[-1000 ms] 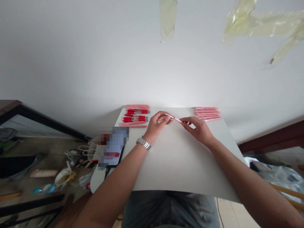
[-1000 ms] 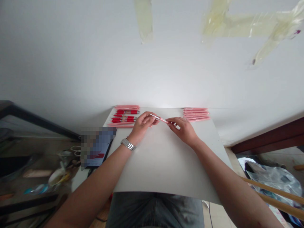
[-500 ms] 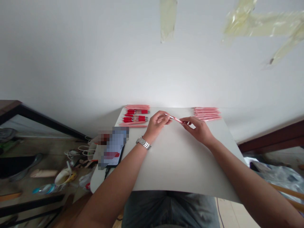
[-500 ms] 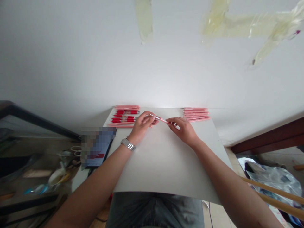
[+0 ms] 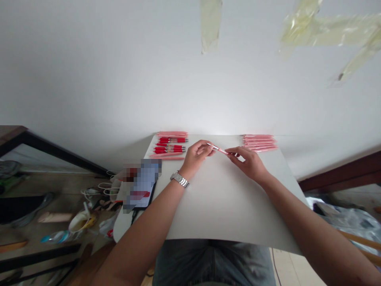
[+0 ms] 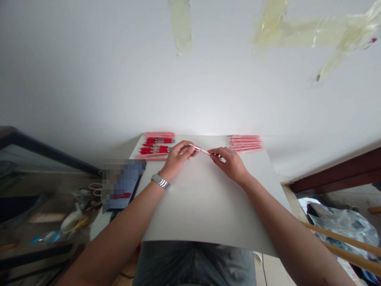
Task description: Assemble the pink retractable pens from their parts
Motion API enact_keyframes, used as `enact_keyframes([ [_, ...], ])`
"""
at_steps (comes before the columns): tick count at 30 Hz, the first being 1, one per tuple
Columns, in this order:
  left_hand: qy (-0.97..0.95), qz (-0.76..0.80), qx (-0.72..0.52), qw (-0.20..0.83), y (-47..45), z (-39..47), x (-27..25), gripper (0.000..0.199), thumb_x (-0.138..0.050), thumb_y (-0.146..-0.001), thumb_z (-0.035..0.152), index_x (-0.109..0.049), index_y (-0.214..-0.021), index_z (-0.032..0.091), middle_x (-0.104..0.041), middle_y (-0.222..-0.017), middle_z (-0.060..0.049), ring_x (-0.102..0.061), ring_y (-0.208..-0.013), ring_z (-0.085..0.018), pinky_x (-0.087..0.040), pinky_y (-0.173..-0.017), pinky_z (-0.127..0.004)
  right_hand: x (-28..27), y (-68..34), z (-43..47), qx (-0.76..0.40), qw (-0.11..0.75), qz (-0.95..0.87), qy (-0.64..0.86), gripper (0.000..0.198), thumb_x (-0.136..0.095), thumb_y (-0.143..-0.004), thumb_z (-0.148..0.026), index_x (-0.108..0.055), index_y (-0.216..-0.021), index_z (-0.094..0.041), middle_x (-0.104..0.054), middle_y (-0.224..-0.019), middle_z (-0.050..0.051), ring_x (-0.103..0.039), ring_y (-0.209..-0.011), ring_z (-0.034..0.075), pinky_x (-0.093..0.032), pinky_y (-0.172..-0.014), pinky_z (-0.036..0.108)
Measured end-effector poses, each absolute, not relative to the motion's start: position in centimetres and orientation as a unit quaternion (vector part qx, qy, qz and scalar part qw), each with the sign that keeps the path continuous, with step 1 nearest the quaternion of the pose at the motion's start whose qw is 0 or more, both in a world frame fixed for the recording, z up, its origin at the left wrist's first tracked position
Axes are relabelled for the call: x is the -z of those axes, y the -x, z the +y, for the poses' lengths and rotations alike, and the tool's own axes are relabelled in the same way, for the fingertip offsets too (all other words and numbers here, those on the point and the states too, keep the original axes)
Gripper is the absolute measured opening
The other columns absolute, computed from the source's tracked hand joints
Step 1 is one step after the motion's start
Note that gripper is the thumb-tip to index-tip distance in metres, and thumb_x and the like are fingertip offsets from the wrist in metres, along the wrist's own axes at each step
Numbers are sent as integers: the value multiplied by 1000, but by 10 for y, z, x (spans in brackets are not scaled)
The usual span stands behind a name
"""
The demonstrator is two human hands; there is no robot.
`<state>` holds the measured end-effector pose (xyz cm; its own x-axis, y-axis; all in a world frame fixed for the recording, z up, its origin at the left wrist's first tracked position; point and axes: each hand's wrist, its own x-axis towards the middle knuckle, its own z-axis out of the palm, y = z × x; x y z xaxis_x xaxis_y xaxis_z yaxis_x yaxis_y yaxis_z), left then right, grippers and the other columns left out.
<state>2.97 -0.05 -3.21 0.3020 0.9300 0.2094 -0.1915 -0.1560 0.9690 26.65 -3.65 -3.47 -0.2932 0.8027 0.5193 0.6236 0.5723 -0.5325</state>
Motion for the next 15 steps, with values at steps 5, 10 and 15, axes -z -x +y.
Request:
enact_keyframes([
  [5, -576, 320, -499, 564, -30, -1, 32, 35, -75, -87, 49, -69, -101, 18, -76, -102, -10, -72, -88, -19, -55, -79, -31, 34, -266, -36, -114, 391, -796, 448, 22, -57, -102, -36, -70, -116, -27, -74, -91, 5, -69, -82, 21, -55, -74, 37],
  [10, -580, 325, -495, 559, -29, -1, 33, 35, -75, -88, 49, -69, -102, 17, -76, -103, -11, -72, -88, -19, -56, -79, -31, 35, -266, -36, -115, 394, -794, 447, 21, -58, -102, -35, -71, -116, -26, -74, -92, 5, -69, -82, 21, -56, -74, 36],
  [15, -582, 326, -501, 551, -29, 1, 34, 36, -75, -88, 50, -69, -102, 18, -76, -102, -10, -73, -87, -19, -56, -79, -32, 35, -265, -36, -117, 396, -792, 449, 22, -57, -102, -37, -70, -117, -27, -75, -93, 5, -70, -82, 21, -56, -72, 36],
])
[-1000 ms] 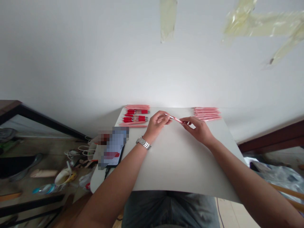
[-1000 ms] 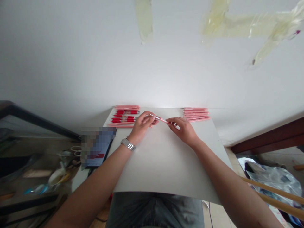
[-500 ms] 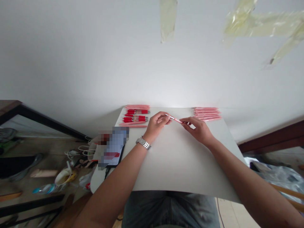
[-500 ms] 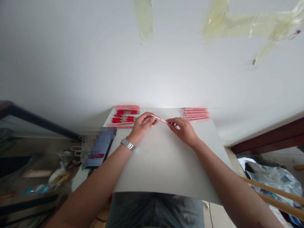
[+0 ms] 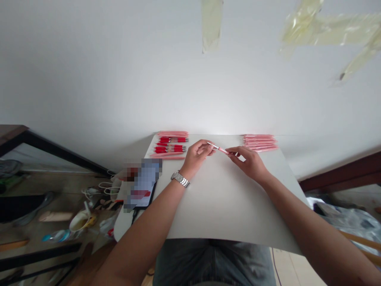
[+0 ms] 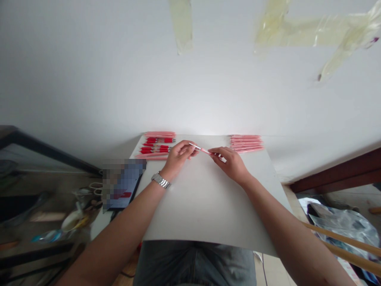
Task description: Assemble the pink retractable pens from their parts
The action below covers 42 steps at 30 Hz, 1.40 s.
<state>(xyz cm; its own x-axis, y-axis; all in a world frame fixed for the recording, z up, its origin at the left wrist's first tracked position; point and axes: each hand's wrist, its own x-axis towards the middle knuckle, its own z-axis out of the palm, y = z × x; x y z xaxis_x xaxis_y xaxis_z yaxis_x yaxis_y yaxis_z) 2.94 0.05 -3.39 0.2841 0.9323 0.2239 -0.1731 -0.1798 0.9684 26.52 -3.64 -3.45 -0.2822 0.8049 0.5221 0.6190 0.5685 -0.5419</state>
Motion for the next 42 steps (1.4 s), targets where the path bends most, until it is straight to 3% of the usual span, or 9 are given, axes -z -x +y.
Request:
enact_keyframes([
  [9, -587, 356, -497, 532, -26, 1, 35, 37, -72, -90, 49, -70, -112, 19, -76, -106, -11, -72, -92, -20, -53, -67, -27, 32, -263, -38, -118, 407, -779, 463, 20, -59, -101, -35, -71, -115, -27, -76, -94, 4, -71, -83, 21, -57, -73, 36],
  [13, -575, 342, -523, 528, -25, 4, 35, 36, -74, -88, 49, -68, -106, 19, -75, -109, -11, -71, -100, -23, -54, -66, -26, 32, -264, -37, -120, 424, -768, 465, 20, -60, -101, -35, -71, -115, -26, -76, -96, 4, -71, -83, 21, -57, -75, 37],
  [16, -577, 352, -540, 502, -24, 7, 36, 35, -72, -89, 50, -67, -104, 19, -75, -103, -10, -71, -93, -21, -53, -65, -27, 33, -265, -37, -124, 428, -760, 473, 21, -59, -101, -37, -71, -115, -26, -76, -96, 5, -71, -84, 21, -57, -75, 36],
  [21, -642, 402, -559, 337, -20, 6, 34, 19, -67, -94, 40, -68, -99, 21, -73, -93, -5, -68, -89, -19, -52, -86, -33, 32, -264, -37, -127, 431, -757, 475, 21, -60, -100, -36, -72, -115, -26, -76, -97, 4, -71, -85, 21, -57, -75, 35],
  [24, -688, 438, -532, 227, -18, 4, 33, 8, -65, -94, 29, -68, -99, 23, -73, -92, -4, -64, -89, -20, -49, -87, -34, 32, -264, -37, -124, 432, -755, 477, 21, -60, -100, -35, -72, -114, -26, -76, -96, 4, -71, -84, 21, -56, -74, 34],
  [32, -754, 540, -371, 51, -12, 6, 38, 13, -62, -93, 20, -68, -103, 24, -68, -104, -5, -61, -100, -23, -47, -93, -37, 36, -266, -36, -126, 433, -754, 477, 21, -61, -100, -35, -72, -115, -26, -76, -96, 3, -71, -84, 20, -56, -74, 33],
  [42, -766, 581, -275, -1, -11, 4, 38, 10, -67, -91, 29, -74, -97, 28, -64, -110, -7, -56, -107, -28, -42, -91, -42, 34, -265, -37, -131, 439, -751, 475, 21, -62, -99, -34, -72, -116, -26, -76, -96, 4, -71, -84, 20, -56, -74, 34],
])
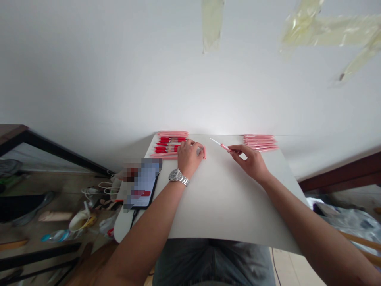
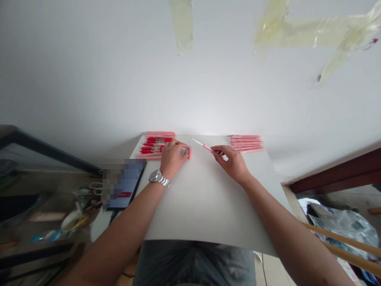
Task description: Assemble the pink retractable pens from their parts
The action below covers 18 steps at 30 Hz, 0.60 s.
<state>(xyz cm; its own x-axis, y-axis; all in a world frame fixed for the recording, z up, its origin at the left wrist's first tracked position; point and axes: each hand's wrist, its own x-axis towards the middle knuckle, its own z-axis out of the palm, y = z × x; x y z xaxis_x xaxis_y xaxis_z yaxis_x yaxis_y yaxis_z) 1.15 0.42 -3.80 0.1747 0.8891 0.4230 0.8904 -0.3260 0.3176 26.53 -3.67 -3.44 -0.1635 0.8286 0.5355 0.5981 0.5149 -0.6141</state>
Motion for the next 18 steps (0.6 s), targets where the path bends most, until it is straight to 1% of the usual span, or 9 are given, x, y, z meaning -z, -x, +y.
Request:
enact_keyframes([
  [8, 770, -583, 261, -2, -12, 4, 37, 14, -66, -91, 28, -75, -102, 31, -63, -112, -7, -54, -107, -28, -41, -91, -42, 33, -264, -37, -129, 440, -752, 474, 20, -62, -99, -34, -72, -114, -26, -75, -94, 3, -70, -83, 19, -56, -73, 34],
  [18, 773, -580, 257, 0, -12, 4, 38, 15, -65, -92, 30, -76, -102, 31, -63, -112, -6, -54, -106, -28, -40, -90, -42, 33, -264, -38, -131, 437, -752, 476, 21, -62, -99, -35, -72, -114, -26, -76, -94, 4, -70, -82, 20, -56, -72, 34],
])
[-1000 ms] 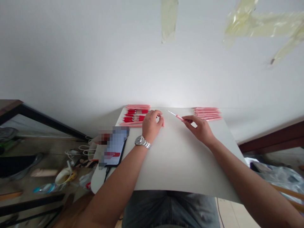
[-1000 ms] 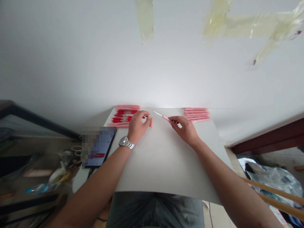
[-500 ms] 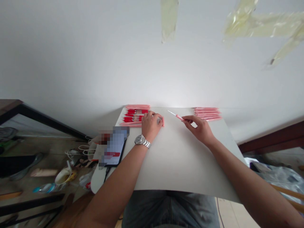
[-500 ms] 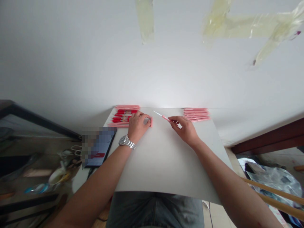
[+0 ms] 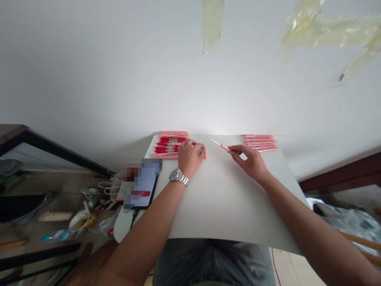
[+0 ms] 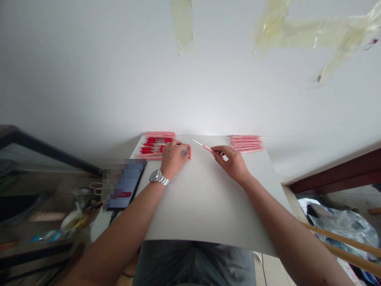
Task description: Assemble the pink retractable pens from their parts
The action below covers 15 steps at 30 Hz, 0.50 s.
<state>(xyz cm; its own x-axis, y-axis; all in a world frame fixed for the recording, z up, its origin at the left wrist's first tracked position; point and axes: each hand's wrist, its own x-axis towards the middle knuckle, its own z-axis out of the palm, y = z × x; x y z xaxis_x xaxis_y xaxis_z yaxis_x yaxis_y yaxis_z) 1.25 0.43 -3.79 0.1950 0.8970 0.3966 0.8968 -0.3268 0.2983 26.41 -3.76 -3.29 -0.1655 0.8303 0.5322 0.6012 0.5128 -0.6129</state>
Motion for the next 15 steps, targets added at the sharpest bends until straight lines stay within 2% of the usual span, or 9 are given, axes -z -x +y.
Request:
enact_keyframes([
  [15, -773, 581, -254, 5, -12, 4, 38, 16, -65, -93, 31, -76, -104, 32, -63, -113, -7, -54, -108, -28, -40, -90, -42, 32, -264, -38, -135, 432, -752, 479, 22, -62, -99, -36, -72, -114, -26, -76, -94, 4, -71, -83, 20, -56, -74, 35],
])
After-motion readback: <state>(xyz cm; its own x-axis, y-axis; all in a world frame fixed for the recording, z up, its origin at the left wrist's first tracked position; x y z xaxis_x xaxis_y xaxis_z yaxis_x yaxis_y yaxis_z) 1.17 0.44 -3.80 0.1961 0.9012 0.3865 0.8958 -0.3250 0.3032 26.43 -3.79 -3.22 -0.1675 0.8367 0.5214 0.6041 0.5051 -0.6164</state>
